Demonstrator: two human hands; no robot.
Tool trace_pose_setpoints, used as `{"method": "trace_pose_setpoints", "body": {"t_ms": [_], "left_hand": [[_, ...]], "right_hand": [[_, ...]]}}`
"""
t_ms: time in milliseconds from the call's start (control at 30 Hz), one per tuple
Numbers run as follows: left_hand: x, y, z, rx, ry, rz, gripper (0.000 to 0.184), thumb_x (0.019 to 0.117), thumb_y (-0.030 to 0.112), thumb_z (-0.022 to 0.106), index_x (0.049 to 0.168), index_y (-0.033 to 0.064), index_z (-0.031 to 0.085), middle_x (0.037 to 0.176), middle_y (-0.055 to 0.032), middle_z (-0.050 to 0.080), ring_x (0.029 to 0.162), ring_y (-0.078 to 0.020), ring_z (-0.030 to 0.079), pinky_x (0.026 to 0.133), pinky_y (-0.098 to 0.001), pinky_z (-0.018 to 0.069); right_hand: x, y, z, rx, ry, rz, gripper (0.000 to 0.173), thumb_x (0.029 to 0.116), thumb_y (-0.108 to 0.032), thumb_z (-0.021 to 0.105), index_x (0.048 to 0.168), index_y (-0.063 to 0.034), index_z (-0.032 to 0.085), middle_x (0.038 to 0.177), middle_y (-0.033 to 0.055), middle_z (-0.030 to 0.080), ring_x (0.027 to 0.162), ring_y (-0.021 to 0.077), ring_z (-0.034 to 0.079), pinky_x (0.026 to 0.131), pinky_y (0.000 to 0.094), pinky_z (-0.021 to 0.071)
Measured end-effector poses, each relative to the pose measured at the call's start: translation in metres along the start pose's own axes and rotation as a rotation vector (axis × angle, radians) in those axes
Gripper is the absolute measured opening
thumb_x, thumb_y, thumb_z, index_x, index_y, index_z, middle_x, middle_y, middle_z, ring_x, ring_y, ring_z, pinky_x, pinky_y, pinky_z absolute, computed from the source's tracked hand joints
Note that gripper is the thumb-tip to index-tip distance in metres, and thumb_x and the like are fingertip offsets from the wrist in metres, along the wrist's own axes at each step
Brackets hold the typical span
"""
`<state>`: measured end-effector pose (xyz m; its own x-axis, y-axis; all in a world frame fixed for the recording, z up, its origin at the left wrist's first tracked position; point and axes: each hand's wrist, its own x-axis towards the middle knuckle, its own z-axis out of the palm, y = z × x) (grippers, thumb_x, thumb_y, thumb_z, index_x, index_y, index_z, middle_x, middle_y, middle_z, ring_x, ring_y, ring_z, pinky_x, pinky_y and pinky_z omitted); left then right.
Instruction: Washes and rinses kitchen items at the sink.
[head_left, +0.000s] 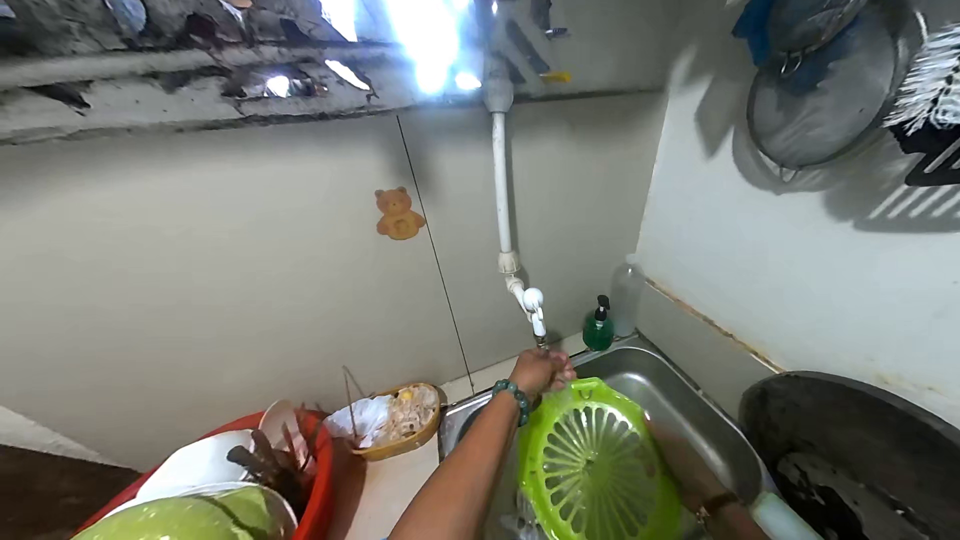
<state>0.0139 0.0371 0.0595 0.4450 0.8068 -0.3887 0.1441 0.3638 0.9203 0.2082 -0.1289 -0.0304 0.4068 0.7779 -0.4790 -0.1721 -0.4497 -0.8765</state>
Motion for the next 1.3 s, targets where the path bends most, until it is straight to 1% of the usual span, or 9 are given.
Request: {"method": "trace_pose_setpoints", "body": {"t_ms": [233, 367, 567, 667, 767, 900, 933, 1133, 1300], "left_hand": [[-0.015, 0.011, -0.005, 0.077, -0.161, -0.006, 0.026, 0.1075, 0.009, 0.05, 0.128, -0.004, 0.059, 0.107, -0.0106, 0.073, 0.094, -0.0163, 0.073, 0.084, -0.0322, 0.0597], [-0.023, 0.029, -0.023, 0.359, -0.026, 0.137, 0.025, 0.1048, 0.007, 0.054, 0.127, -0.0023, 0.062, 0.11, -0.011, 0.072, 0.091, -0.0149, 0.072, 0.082, -0.0309, 0.0595], [-0.053, 0.053, -0.082, 1.286, 0.091, 0.367, 0.064, 0.0885, 0.053, 0.076, 0.138, 0.0136, 0.064, 0.134, -0.0122, 0.064, 0.122, -0.0302, 0.06, 0.108, -0.0516, 0.0466], [-0.073, 0.049, -0.107, 1.447, 0.229, 0.376, 0.066, 0.0809, 0.064, 0.077, 0.127, 0.0166, 0.071, 0.127, -0.0086, 0.068, 0.125, -0.0307, 0.058, 0.109, -0.053, 0.0445], [-0.103, 0.034, -0.124, 1.283, 0.206, 0.227, 0.068, 0.0899, 0.056, 0.072, 0.135, 0.0066, 0.061, 0.121, -0.0207, 0.068, 0.118, -0.0392, 0.064, 0.102, -0.0626, 0.0477], [-0.161, 0.02, -0.141, 1.152, 0.262, 0.294, 0.058, 0.1003, 0.047, 0.062, 0.138, 0.0044, 0.054, 0.114, -0.0213, 0.068, 0.109, -0.0387, 0.067, 0.094, -0.0624, 0.0513], [-0.182, 0.024, -0.149, 1.179, 0.304, 0.329, 0.054, 0.1009, 0.045, 0.062, 0.136, 0.0047, 0.055, 0.112, -0.0199, 0.069, 0.106, -0.0372, 0.068, 0.092, -0.0609, 0.0527], [-0.316, 0.067, -0.257, 1.236, 0.834, 0.307, 0.066, 0.0799, 0.057, 0.082, 0.128, 0.0149, 0.064, 0.092, -0.0096, 0.072, 0.086, -0.0296, 0.071, 0.077, -0.0605, 0.057], [-0.396, 0.046, -0.373, 0.606, 1.252, 0.167, 0.073, 0.094, 0.049, 0.072, 0.144, 0.0021, 0.046, 0.118, -0.0284, 0.064, 0.107, -0.0426, 0.065, 0.093, -0.0666, 0.0507]], "right_hand": [[0.031, -0.069, 0.066, -0.455, -0.335, -0.214, 0.037, 0.1087, -0.033, 0.051, 0.119, 0.0, 0.064, 0.091, 0.0092, 0.068, 0.072, 0.0154, 0.066, 0.071, 0.0345, 0.0573], [0.046, -0.102, 0.099, -0.568, -0.386, -0.398, 0.038, 0.1063, -0.036, 0.056, 0.119, -0.0025, 0.068, 0.099, 0.0111, 0.07, 0.079, 0.0168, 0.068, 0.079, 0.0377, 0.0581], [0.057, -0.122, 0.123, -0.547, -0.254, -0.621, 0.04, 0.0996, -0.036, 0.066, 0.077, -0.0037, 0.065, 0.074, 0.006, 0.057, 0.072, 0.0162, 0.054, 0.072, 0.0394, 0.0456], [0.048, -0.115, 0.135, -0.451, -0.193, -0.708, 0.036, 0.0965, -0.038, 0.071, 0.09, -0.0025, 0.075, 0.083, 0.0084, 0.069, 0.081, 0.0155, 0.064, 0.08, 0.0383, 0.0536], [0.039, -0.102, 0.15, -0.398, -0.15, -0.729, 0.039, 0.1014, -0.035, 0.064, 0.103, 0.0027, 0.074, 0.099, 0.0162, 0.072, 0.095, 0.0213, 0.068, 0.091, 0.0436, 0.0544], [0.035, -0.091, 0.165, -0.408, -0.214, -0.699, 0.049, 0.1105, -0.031, 0.043, 0.116, 0.0115, 0.066, 0.104, 0.0224, 0.068, 0.096, 0.0227, 0.065, 0.09, 0.0441, 0.0522], [0.037, -0.089, 0.167, -0.434, -0.258, -0.688, 0.045, 0.1113, -0.029, 0.039, 0.116, 0.0076, 0.065, 0.097, 0.015, 0.067, 0.085, 0.0165, 0.064, 0.08, 0.0375, 0.0543], [0.061, -0.063, 0.151, -0.589, -0.402, -0.434, 0.037, 0.1058, -0.007, 0.05, 0.143, -0.0007, 0.05, 0.113, 0.0203, 0.069, 0.089, 0.0279, 0.072, 0.075, 0.0448, 0.06], [0.055, -0.001, 0.158, -0.827, -0.564, -0.236, 0.04, 0.1049, -0.013, 0.054, 0.141, 0.0035, 0.052, 0.126, 0.0268, 0.063, 0.104, 0.0356, 0.067, 0.088, 0.0521, 0.0549]]}}
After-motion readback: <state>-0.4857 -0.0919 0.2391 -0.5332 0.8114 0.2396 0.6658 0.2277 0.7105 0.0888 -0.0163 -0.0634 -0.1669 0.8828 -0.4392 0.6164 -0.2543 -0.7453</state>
